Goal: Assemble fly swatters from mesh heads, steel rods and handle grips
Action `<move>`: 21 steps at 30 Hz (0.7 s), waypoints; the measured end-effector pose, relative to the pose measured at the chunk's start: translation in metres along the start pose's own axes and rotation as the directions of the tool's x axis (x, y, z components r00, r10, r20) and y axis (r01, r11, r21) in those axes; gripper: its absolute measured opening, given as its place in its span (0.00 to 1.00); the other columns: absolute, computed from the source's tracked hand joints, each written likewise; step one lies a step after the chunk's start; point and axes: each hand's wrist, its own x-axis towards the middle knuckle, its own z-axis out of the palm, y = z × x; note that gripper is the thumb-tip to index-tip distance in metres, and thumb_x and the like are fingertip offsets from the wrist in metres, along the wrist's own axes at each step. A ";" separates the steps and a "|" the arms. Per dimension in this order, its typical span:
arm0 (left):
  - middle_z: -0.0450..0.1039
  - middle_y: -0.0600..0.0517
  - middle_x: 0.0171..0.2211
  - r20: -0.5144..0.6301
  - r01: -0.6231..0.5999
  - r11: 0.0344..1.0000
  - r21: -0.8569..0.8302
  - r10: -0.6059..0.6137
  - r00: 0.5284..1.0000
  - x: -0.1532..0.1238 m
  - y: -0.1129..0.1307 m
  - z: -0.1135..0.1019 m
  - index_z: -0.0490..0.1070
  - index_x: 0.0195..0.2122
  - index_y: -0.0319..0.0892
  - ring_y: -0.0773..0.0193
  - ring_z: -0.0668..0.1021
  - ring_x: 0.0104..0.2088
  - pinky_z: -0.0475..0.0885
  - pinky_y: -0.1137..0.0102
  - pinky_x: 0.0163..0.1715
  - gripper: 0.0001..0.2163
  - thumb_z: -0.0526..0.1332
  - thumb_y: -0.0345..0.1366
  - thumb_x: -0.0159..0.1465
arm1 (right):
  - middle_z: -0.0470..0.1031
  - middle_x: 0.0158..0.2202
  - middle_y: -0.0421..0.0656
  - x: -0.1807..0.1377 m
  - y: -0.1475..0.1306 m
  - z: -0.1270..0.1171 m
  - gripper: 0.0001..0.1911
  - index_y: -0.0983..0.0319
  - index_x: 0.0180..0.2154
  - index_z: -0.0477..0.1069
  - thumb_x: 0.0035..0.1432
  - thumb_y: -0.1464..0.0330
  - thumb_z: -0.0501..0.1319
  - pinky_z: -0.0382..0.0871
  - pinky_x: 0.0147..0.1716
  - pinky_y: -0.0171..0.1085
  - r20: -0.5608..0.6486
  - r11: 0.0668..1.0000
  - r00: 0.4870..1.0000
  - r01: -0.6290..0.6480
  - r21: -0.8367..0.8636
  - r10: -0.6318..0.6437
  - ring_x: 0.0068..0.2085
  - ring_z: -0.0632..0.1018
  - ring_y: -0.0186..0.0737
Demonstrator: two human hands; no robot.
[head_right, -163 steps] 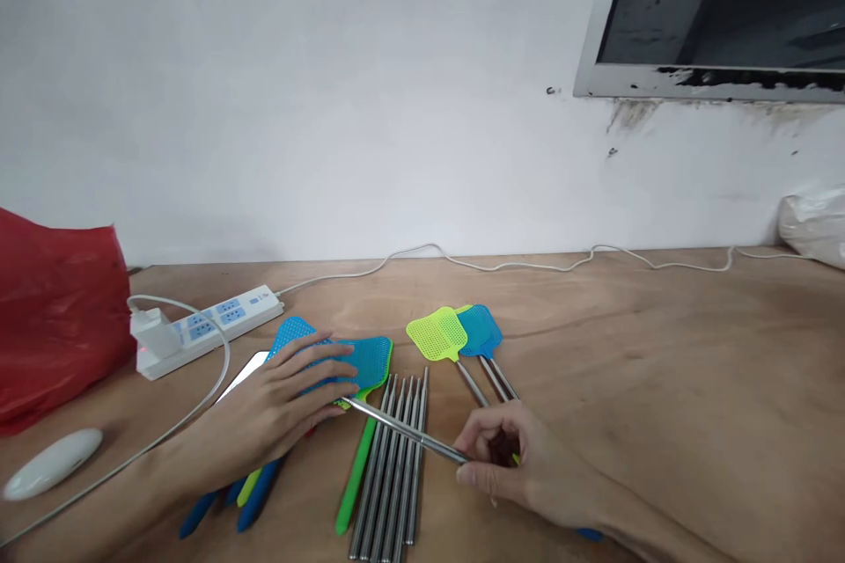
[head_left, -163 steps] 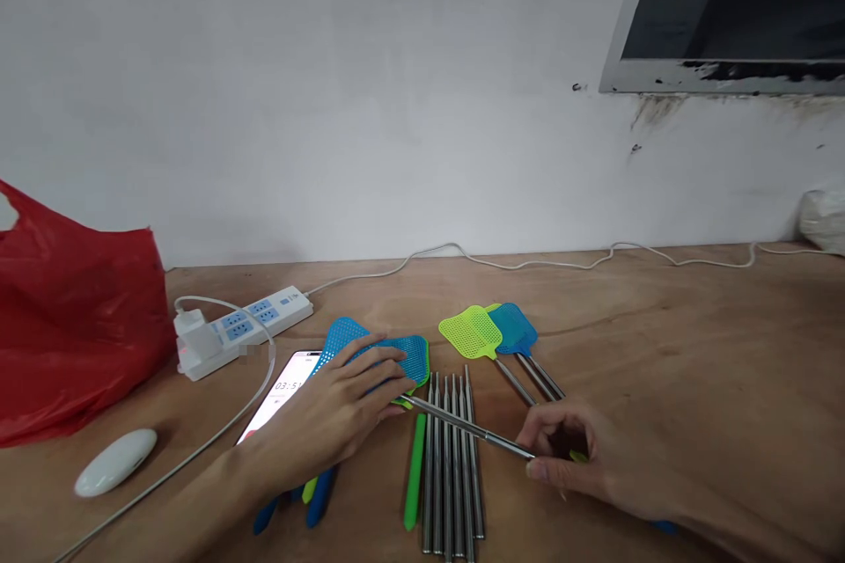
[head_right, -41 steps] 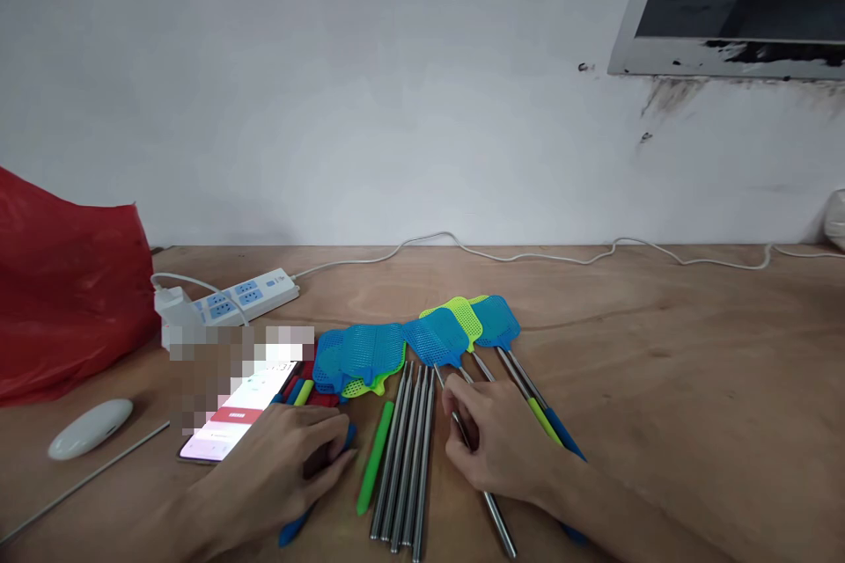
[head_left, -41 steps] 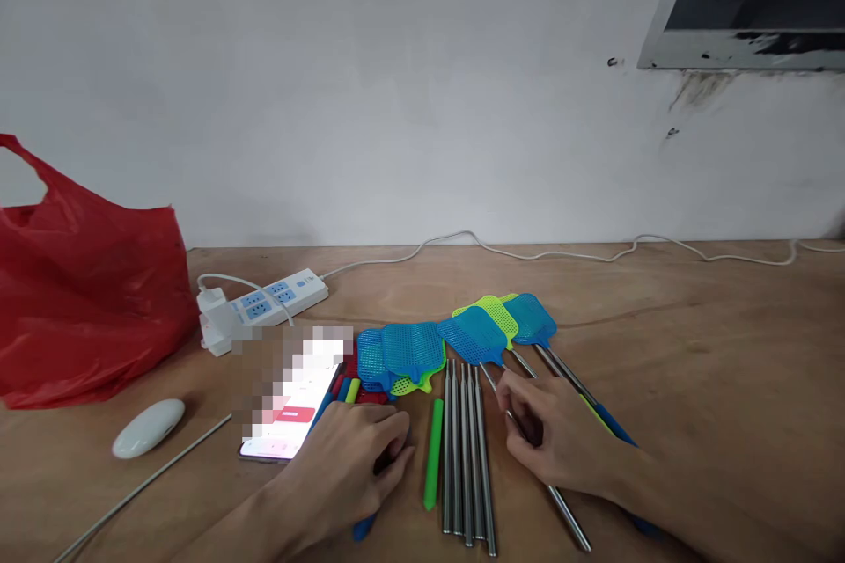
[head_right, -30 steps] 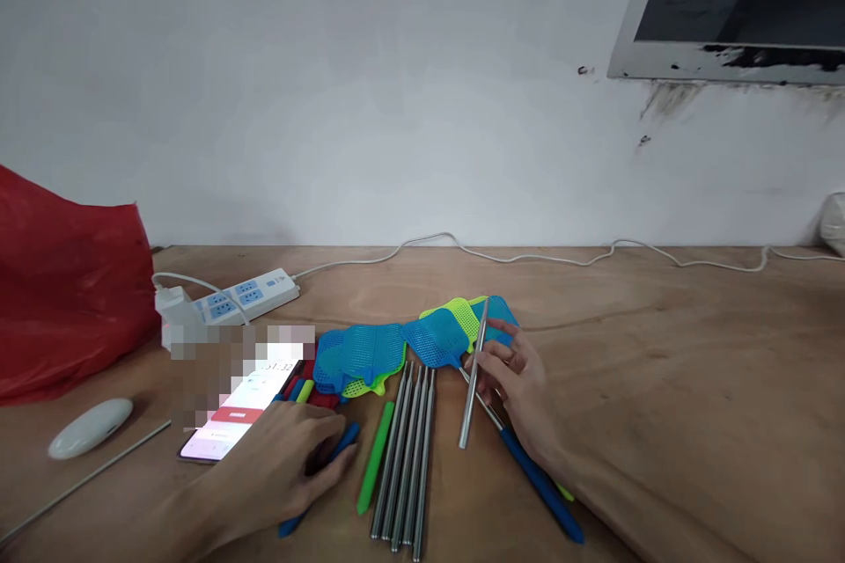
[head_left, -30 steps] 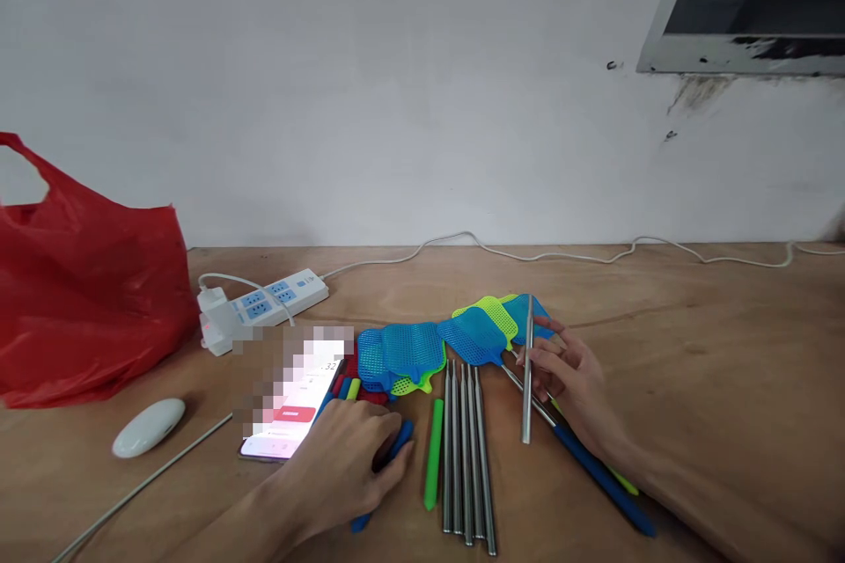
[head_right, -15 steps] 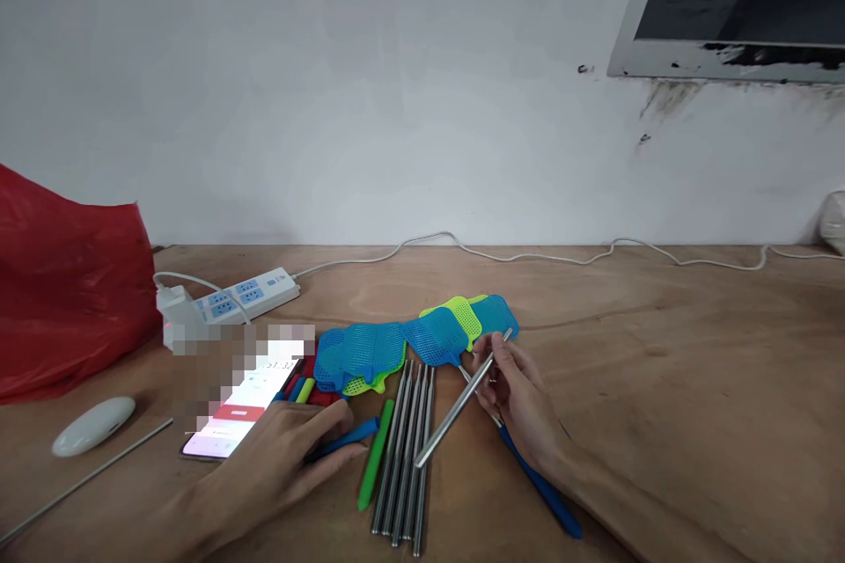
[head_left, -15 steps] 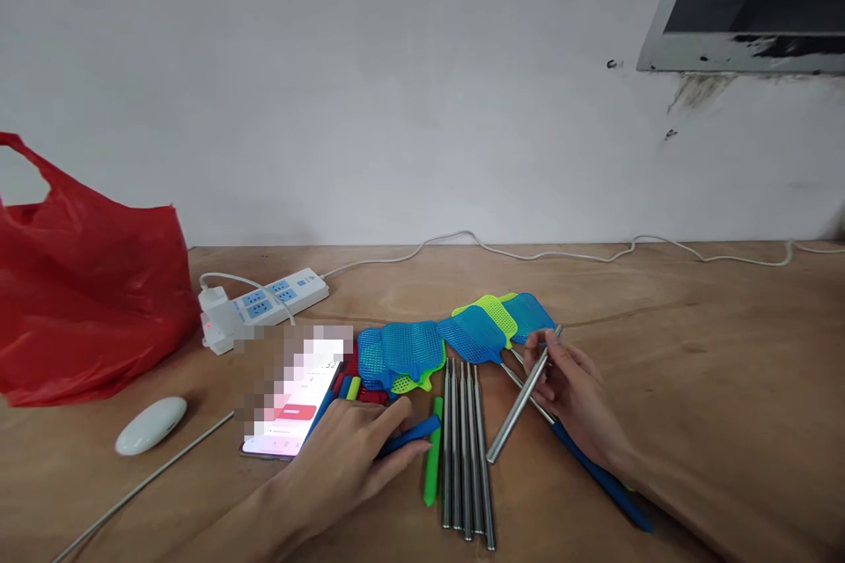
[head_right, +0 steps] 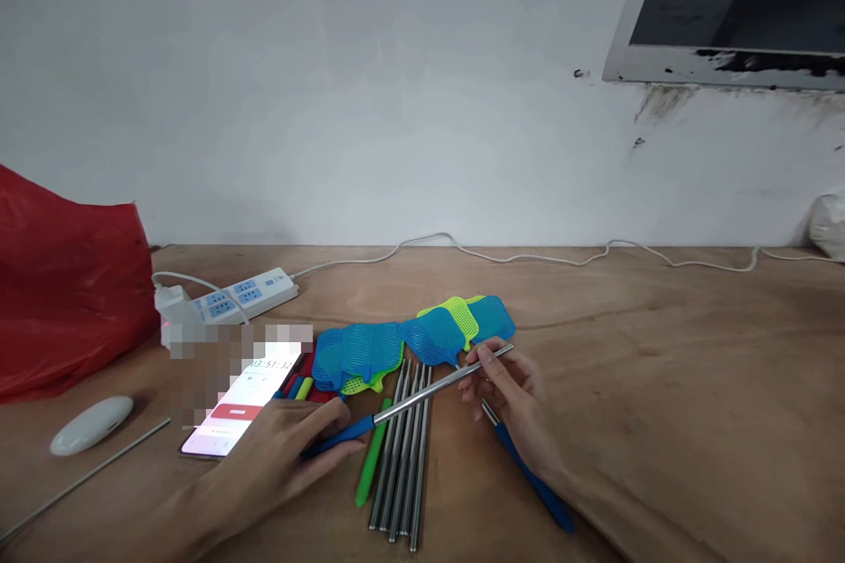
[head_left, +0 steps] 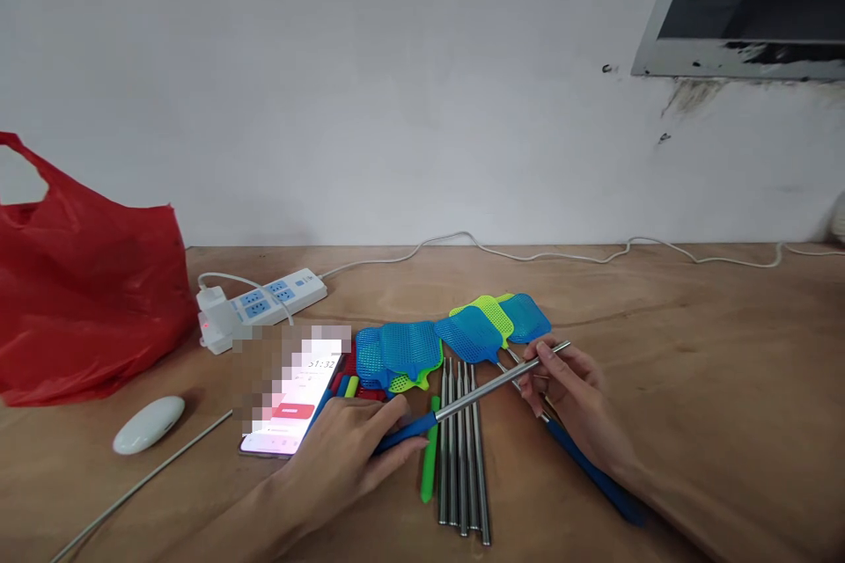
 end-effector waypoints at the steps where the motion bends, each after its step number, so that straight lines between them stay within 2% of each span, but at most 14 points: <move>1: 0.73 0.56 0.24 0.010 -0.001 1.000 -0.013 0.001 1.000 0.000 0.000 0.000 0.61 0.35 0.45 0.61 0.76 0.21 0.60 0.71 0.19 0.14 0.47 0.47 0.74 | 0.75 0.23 0.40 0.000 0.000 -0.001 0.14 0.60 0.30 0.76 0.55 0.56 0.69 0.67 0.18 0.29 0.009 1.000 1.000 -0.001 -0.001 0.001 0.24 0.75 0.34; 9: 0.73 0.56 0.25 0.036 -0.029 0.999 -0.045 0.030 0.999 0.000 0.000 -0.002 0.61 0.35 0.45 0.62 0.76 0.22 0.61 0.71 0.20 0.14 0.47 0.47 0.75 | 0.76 0.24 0.41 0.004 -0.005 -0.008 0.13 0.61 0.29 0.75 0.55 0.58 0.69 0.69 0.19 0.29 0.110 0.998 0.992 -0.054 -0.021 0.056 0.25 0.76 0.35; 17: 0.73 0.57 0.24 0.029 -0.079 0.996 -0.038 0.080 0.996 0.000 0.000 -0.002 0.61 0.36 0.45 0.64 0.76 0.21 0.63 0.72 0.21 0.14 0.47 0.47 0.75 | 0.76 0.22 0.41 0.004 -0.007 -0.008 0.14 0.61 0.29 0.75 0.54 0.57 0.70 0.68 0.19 0.30 0.107 0.996 0.992 -0.061 -0.062 0.067 0.24 0.75 0.36; 21: 0.73 0.56 0.25 0.039 -0.060 0.996 -0.060 0.062 0.997 -0.001 0.000 -0.003 0.62 0.36 0.44 0.63 0.76 0.22 0.64 0.72 0.22 0.14 0.48 0.46 0.74 | 0.77 0.23 0.42 0.003 -0.008 -0.008 0.15 0.61 0.31 0.75 0.54 0.56 0.69 0.69 0.19 0.31 0.148 0.990 0.987 -0.048 -0.130 0.067 0.25 0.77 0.37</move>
